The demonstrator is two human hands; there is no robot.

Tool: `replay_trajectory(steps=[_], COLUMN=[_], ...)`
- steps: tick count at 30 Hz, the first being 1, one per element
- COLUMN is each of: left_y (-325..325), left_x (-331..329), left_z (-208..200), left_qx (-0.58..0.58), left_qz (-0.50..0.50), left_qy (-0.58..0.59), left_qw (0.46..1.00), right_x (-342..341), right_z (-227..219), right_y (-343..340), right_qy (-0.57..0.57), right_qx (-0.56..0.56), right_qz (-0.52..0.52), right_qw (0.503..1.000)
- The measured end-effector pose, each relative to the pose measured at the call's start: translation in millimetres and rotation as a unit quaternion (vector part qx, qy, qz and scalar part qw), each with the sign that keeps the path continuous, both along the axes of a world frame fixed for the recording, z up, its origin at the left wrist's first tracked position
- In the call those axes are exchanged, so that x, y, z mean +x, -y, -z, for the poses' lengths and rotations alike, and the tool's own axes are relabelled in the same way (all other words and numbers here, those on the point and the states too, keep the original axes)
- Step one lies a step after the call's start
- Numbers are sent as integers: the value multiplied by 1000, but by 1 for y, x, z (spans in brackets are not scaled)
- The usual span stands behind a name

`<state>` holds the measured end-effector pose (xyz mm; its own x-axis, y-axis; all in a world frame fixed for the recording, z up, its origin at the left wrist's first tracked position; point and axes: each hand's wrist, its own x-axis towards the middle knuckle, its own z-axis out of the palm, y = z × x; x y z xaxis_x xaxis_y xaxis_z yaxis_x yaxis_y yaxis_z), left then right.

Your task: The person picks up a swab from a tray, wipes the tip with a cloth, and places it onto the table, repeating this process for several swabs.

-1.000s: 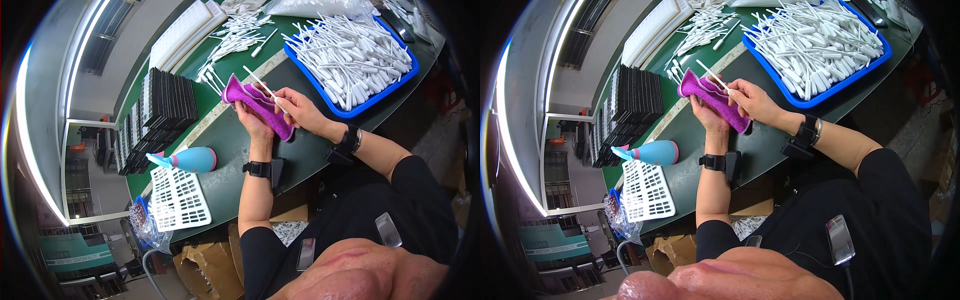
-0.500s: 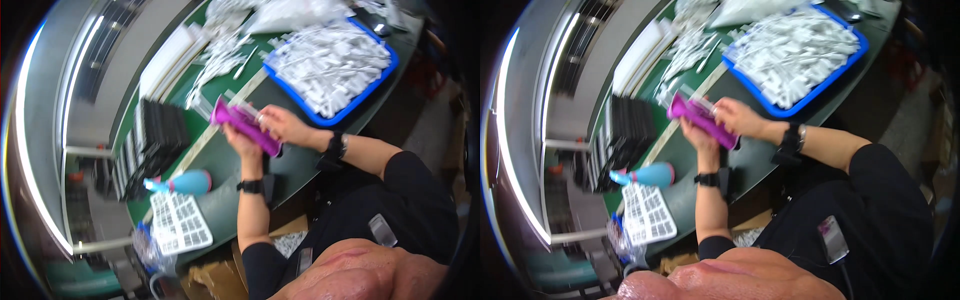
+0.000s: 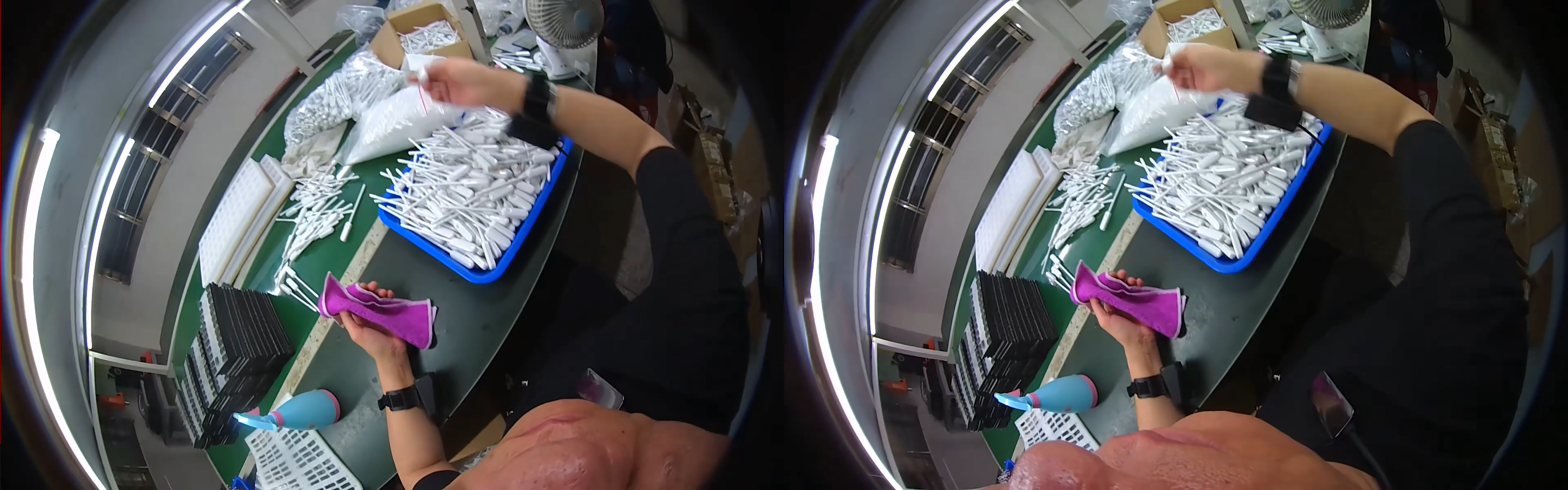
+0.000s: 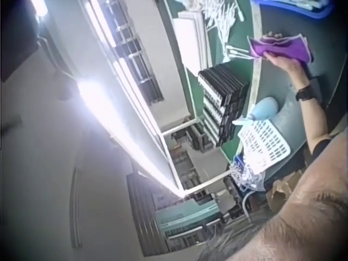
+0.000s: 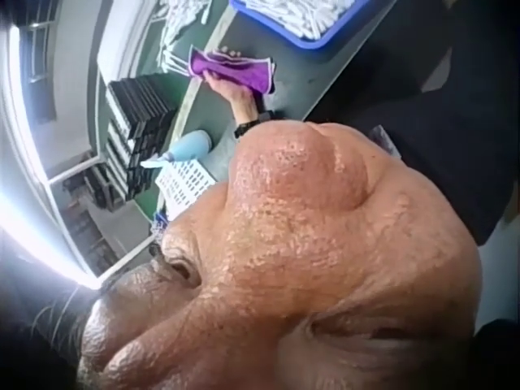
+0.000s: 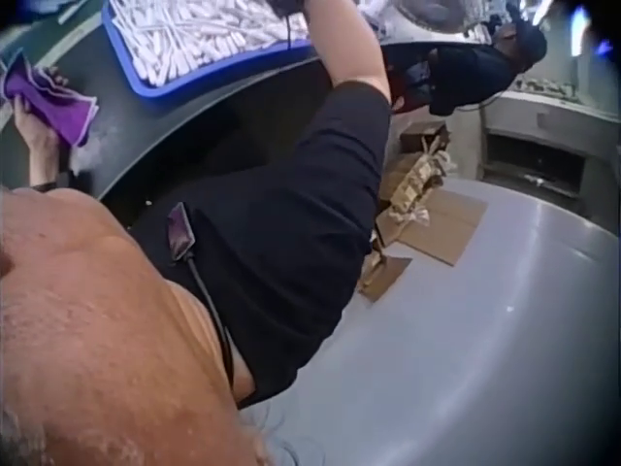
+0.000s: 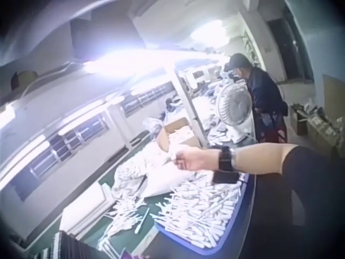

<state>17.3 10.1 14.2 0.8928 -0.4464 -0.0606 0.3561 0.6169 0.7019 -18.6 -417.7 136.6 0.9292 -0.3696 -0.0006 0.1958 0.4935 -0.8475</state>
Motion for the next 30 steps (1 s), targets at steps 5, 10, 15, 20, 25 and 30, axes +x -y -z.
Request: replay_trajectory(steps=[5,10,15,20,25,30], left_y=[1,-3,-11,-5,-5,13], left_x=[-7,-5,8,4,-1,-7], left_z=[4,6,17,18,16,12], left_qx=[5,-10,-104,20,39,27], left_qz=[-1,0,88,88,106,112], left_qy=[-6,-14,-38,-25,8,-14], left_qw=[1000,1000,990,996,994,993], right_x=[65,110,133,192,243,286], right_z=[-48,-5,-7,42,98,138], right_y=[57,-21,-178,-281,-347,-313], right_qy=[-10,-68,-98,-19,179,235], right_qx=[-74,-243,-544,-685,-825,-865], right_qz=[123,-127,-271,-338,-215,-108], right_qw=[990,959,788,645,491,430])
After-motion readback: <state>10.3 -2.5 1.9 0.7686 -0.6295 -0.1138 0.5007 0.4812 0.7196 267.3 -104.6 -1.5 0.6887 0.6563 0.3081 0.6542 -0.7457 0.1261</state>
